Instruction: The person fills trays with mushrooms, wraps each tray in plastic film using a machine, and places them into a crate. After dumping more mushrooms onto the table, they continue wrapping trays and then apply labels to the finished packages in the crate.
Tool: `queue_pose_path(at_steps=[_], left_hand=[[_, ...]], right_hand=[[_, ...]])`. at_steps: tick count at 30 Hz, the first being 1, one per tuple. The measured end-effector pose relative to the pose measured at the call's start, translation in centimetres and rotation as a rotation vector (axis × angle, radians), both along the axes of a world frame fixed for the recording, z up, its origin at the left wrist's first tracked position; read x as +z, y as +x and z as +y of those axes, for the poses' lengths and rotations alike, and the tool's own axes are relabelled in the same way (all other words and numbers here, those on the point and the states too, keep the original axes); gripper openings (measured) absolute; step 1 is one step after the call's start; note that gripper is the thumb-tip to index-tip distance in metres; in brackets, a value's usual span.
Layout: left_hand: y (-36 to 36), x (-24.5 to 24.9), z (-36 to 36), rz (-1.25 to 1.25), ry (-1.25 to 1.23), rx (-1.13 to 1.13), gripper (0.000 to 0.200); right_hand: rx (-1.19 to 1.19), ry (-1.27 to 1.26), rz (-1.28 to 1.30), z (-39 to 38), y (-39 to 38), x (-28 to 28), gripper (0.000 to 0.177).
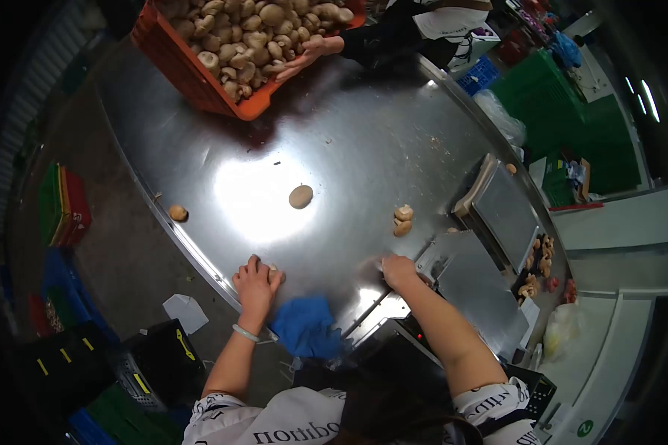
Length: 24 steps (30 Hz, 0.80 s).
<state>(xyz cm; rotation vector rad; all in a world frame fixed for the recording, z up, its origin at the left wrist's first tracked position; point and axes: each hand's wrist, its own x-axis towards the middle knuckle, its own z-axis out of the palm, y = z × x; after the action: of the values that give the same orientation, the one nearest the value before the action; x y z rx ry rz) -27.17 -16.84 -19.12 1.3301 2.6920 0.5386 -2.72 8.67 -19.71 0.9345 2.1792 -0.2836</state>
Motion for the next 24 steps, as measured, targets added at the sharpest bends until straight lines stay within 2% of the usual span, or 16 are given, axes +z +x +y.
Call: queue_pose_path(at_steps=[2,4,6,9,11,13,16,19,22,24], left_hand=[[-1.0,-0.2,-0.4,-0.012,-0.028,-0.004,0.036],[-2.3,-0.2,-0.1,-0.054,-0.032,-0.036,0.037],[-4.7,-1.0,0.3,-0.115,0.125,0.052,0.036],[-10.2,0.3,1.5,-0.198,0.261,0.271,0.035],[-15.1,1.0,1.8,-0.034,0.257,0.403,0.033],[-19.9,1.6,2.3,0.187,0.258,0.434,0.038],[-26.8,-2.5,0.7,0.083,0.097,0.503,0.047],[-28.1,-1.8,1.8,-0.155,-0.291,0.562,0.049],[-26.5,0.6,3.4,-0.273,-0.292,0.488,0.04],[-25.5,-0.8,3.9,-0.366,-0.216,0.387,0.036]], right_hand=[[0.008,-0.029,-0.013,1.3,-1.3,1.2,0.03],[-0.035,-0.011,-0.021,2.8,-3.3,4.6,0.04],[-0.137,0.203,0.111,4.1,-3.9,5.5,0.055],[-0.22,0.324,0.246,6.4,-3.2,5.8,0.051],[-0.245,0.342,0.349,7.3,-2.1,4.6,0.052],[-0.303,0.335,0.404,7.8,-1.8,3.7,0.055],[-0.394,0.303,0.416,8.7,-1.9,2.9,0.059],[-0.385,0.299,0.443,10.0,-2.2,2.3,0.062],[-0.364,0.291,0.434,11.9,-2.4,2.2,0.065],[-0.353,0.278,0.408,12.8,-2.4,2.1,0.068]])
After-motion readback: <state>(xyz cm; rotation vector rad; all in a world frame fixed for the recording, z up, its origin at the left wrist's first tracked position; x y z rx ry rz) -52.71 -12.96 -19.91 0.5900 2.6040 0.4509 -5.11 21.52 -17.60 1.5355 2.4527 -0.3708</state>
